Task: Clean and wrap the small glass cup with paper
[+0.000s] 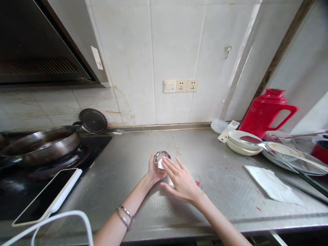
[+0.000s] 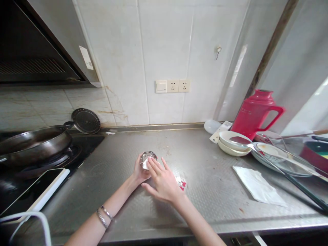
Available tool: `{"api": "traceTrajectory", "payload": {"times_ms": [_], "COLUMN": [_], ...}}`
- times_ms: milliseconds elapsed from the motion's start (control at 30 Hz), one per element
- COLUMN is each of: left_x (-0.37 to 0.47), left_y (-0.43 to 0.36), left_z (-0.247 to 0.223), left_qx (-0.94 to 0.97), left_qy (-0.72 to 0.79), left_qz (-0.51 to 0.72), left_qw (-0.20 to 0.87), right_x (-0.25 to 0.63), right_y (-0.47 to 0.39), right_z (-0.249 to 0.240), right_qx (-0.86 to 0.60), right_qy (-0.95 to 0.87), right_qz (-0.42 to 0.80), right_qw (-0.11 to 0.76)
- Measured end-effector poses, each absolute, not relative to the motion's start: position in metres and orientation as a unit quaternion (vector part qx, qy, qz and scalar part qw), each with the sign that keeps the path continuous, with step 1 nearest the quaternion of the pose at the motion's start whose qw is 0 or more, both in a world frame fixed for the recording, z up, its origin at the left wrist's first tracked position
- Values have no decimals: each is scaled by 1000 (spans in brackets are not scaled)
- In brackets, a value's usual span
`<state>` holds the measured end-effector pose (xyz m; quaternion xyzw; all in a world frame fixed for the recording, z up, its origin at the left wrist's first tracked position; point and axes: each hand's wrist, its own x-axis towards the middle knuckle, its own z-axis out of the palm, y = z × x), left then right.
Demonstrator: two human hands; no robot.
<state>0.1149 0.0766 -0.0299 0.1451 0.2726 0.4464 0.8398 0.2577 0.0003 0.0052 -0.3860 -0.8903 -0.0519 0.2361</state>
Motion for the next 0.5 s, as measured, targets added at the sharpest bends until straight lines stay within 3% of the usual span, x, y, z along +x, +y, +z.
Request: {"api": "traceTrajectory", "payload": {"times_ms": [500], "left_x": [119], "left_y": [74], "left_z": [-36], "left_qx": [133], "left_qy": [288], "left_qz": [450], "left_qw": [835], "right_x": [246], "right_y": [11], "right_z": [5], "right_qx": [-404], "right_qy": [-884], "right_qz": [-49], "right_qw": [230]}}
